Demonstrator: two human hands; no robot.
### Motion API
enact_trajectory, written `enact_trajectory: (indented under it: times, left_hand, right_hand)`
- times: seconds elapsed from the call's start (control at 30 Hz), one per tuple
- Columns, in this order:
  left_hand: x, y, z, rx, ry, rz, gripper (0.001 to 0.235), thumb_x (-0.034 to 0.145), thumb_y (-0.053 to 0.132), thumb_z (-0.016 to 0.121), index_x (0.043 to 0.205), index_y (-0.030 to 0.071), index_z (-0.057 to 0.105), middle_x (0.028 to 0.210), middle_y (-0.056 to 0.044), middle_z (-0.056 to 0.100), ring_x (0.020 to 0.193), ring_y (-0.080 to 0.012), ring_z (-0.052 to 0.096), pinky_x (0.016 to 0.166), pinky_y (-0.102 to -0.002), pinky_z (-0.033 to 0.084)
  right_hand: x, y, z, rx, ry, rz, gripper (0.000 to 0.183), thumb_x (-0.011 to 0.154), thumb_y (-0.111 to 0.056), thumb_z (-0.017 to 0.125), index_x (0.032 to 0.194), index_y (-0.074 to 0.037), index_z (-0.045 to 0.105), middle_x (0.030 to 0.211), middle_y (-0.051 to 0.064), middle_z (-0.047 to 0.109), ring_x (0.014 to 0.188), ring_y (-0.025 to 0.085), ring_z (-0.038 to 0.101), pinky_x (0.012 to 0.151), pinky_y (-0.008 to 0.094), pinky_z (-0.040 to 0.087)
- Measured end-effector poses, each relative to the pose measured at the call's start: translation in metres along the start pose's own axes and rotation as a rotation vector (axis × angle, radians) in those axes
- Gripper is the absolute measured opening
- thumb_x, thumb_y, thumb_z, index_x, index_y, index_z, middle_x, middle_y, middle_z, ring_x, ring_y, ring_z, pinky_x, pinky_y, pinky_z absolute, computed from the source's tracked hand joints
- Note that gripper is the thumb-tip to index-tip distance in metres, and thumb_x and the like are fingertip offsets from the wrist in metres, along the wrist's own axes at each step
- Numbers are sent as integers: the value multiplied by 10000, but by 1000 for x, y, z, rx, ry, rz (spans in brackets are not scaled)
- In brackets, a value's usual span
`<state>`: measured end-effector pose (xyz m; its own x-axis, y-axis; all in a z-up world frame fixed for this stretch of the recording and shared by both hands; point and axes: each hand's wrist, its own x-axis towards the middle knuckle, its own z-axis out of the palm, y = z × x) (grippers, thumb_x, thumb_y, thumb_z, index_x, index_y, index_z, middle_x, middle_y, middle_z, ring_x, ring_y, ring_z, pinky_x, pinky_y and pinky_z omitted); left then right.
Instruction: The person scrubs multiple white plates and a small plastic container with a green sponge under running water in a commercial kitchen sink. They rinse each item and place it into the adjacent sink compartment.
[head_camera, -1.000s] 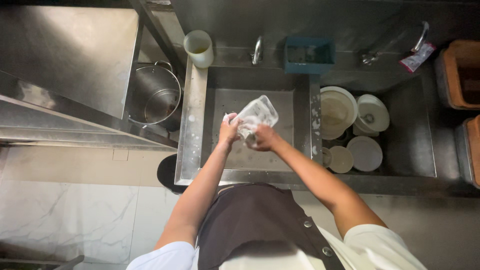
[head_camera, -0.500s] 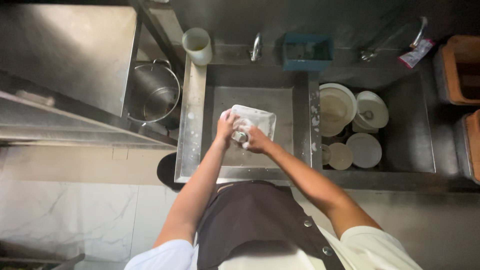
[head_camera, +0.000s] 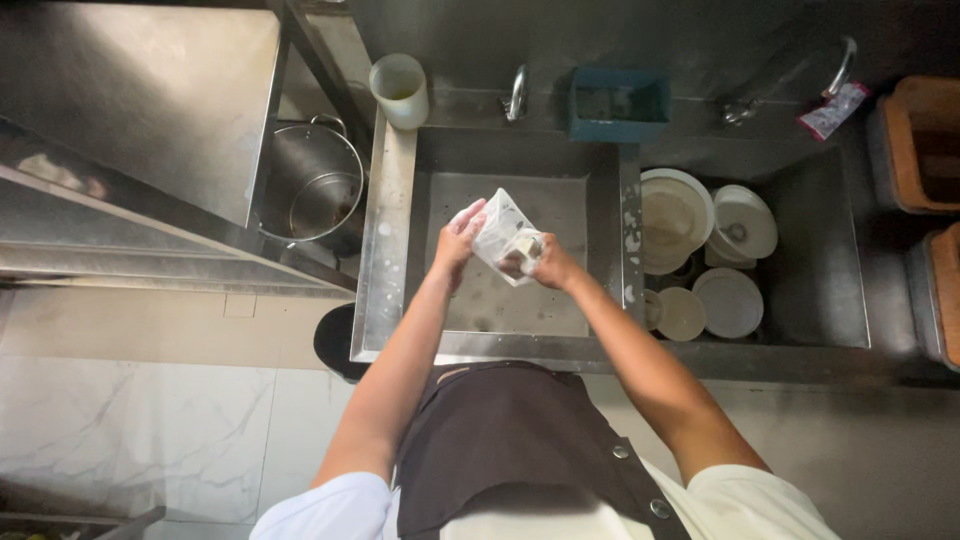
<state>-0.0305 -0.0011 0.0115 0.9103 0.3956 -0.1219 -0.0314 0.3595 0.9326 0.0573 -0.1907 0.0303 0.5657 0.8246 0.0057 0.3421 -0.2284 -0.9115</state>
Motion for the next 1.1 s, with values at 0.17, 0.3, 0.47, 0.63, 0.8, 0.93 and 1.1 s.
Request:
enact_trajectory:
  times: [0.17,0.3,0.47,0.63,0.8,0.93,1.1]
  left_hand:
    - [-7,19,6,110,-135,-29,589,890,305,749,1441,206,567,1349,-26,648,1167,-115,603,930,-305,473]
    - [-16,25,16,107,-121,-63,642,881,350,769,1471,181,583,1337,-74,658,1151,-161,592,927,-367,469]
    - [-5,4,15,-31,-29,-91,717,897,499,718,1493,132,561,1404,-77,652,1255,-208,626,1022,-420,507]
    - [-10,-39,24,-94,-54,-16,834,845,508,742,1522,212,354,1442,-24,531,1344,-215,492,1110,-467,405]
    - [0,-28,12,-305,45,-423,786,866,697,533,1417,140,596,1371,-85,661,1279,-286,575,1011,-488,425]
    - [7,-2,-7,-85,8,-277,705,863,568,664,1413,141,561,1374,-85,623,1312,-268,557,1094,-498,425]
    - [13,6,0,49,65,-85,708,905,509,712,1470,130,516,1455,-100,614,1356,-186,530,1140,-422,352]
  right_hand:
    - [3,-15,-16,92,-13,22,325,838,-309,835,1049,-68,779,943,42,799,800,95,717,721,292,593]
    - [-2,-9,-22,40,38,-61,292,874,-272,836,1060,-50,794,952,53,809,827,112,715,745,287,578]
    - [3,-8,-22,214,-25,4,273,887,-215,757,1111,-62,782,1001,70,801,856,150,738,771,284,585]
    - [19,-22,3,1048,0,131,346,863,-184,695,1194,-87,672,1079,76,727,921,197,723,779,376,626]
    - [21,-31,31,612,51,333,414,836,-114,735,1238,-62,647,1088,80,701,919,189,678,709,348,576]
    - [9,-27,30,244,-33,38,283,869,-107,786,1134,-23,739,1058,71,774,969,154,711,870,288,571]
    - [5,-11,16,150,-66,68,218,855,-141,816,1031,-17,779,922,49,784,841,135,677,784,297,561]
